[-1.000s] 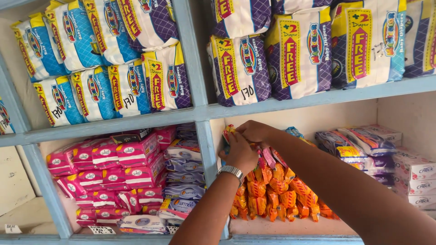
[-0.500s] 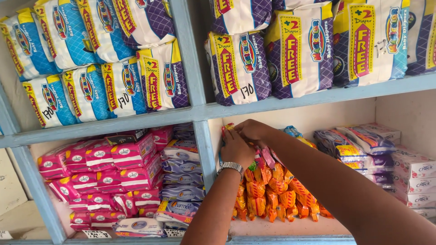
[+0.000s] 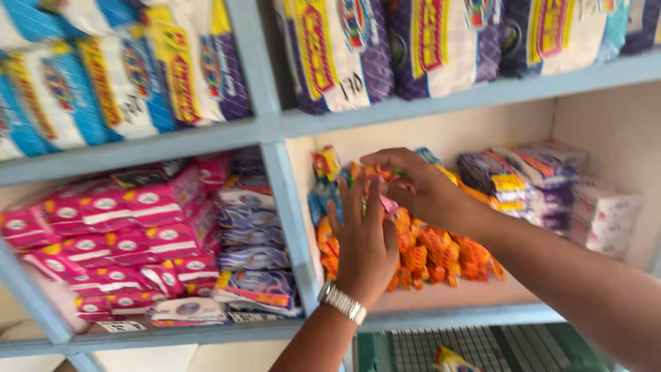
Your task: The person picks up small snack packets from a green basket and places them onto a shelf among other snacks. They then pick up more packets from the shelf and place them back into the basket, repeating the process of moving items between the shelf and the basket.
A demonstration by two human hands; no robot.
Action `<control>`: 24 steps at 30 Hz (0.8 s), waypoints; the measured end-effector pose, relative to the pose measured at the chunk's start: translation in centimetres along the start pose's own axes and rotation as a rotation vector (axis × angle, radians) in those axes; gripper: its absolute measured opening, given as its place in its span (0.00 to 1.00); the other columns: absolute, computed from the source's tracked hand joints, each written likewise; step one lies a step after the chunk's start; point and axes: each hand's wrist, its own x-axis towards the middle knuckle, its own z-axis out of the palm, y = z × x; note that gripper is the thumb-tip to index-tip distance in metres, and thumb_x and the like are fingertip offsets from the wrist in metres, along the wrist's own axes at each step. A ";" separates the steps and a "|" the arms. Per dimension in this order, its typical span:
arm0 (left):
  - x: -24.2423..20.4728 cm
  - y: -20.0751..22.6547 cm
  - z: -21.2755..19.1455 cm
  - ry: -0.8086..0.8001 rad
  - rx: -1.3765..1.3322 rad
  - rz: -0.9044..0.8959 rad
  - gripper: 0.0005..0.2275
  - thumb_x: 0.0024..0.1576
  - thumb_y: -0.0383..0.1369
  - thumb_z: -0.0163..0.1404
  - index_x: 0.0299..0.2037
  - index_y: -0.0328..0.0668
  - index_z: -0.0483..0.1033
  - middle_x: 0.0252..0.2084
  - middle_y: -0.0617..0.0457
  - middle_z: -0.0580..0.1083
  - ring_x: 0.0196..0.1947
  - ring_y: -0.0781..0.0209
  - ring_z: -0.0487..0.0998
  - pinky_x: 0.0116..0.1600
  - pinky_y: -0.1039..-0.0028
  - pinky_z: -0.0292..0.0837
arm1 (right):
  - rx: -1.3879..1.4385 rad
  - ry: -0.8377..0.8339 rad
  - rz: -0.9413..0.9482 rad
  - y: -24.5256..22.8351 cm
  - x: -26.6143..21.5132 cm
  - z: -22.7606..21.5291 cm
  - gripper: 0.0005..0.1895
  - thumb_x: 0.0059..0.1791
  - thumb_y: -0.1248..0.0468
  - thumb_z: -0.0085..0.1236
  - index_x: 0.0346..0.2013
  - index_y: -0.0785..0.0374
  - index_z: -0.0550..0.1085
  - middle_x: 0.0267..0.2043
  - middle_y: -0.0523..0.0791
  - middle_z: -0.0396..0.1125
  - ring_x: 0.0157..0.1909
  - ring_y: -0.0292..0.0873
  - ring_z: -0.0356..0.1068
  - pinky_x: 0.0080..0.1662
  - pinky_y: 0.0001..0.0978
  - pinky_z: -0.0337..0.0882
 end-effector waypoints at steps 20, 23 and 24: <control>-29.7 4.3 19.0 -0.673 -0.535 -0.282 0.23 0.52 0.21 0.55 0.60 0.39 0.71 0.61 0.45 0.70 0.62 0.40 0.67 0.64 0.54 0.67 | -0.099 0.004 0.756 21.1 -38.1 7.1 0.24 0.47 0.67 0.59 0.59 0.57 0.74 0.54 0.48 0.71 0.54 0.49 0.74 0.53 0.39 0.76; -31.0 4.6 22.7 -0.823 -0.432 -0.249 0.35 0.46 0.17 0.55 0.67 0.39 0.61 0.68 0.42 0.62 0.64 0.34 0.60 0.59 0.54 0.68 | -0.313 -0.014 0.729 25.9 -42.4 8.7 0.34 0.43 0.67 0.63 0.64 0.55 0.68 0.57 0.52 0.68 0.56 0.55 0.71 0.56 0.41 0.72; -31.6 4.8 24.0 -0.848 -0.362 -0.228 0.39 0.44 0.16 0.56 0.71 0.44 0.59 0.71 0.42 0.60 0.67 0.29 0.58 0.60 0.51 0.67 | -0.366 -0.072 0.768 26.7 -43.0 9.0 0.39 0.42 0.65 0.65 0.67 0.54 0.62 0.59 0.53 0.66 0.58 0.57 0.68 0.58 0.43 0.70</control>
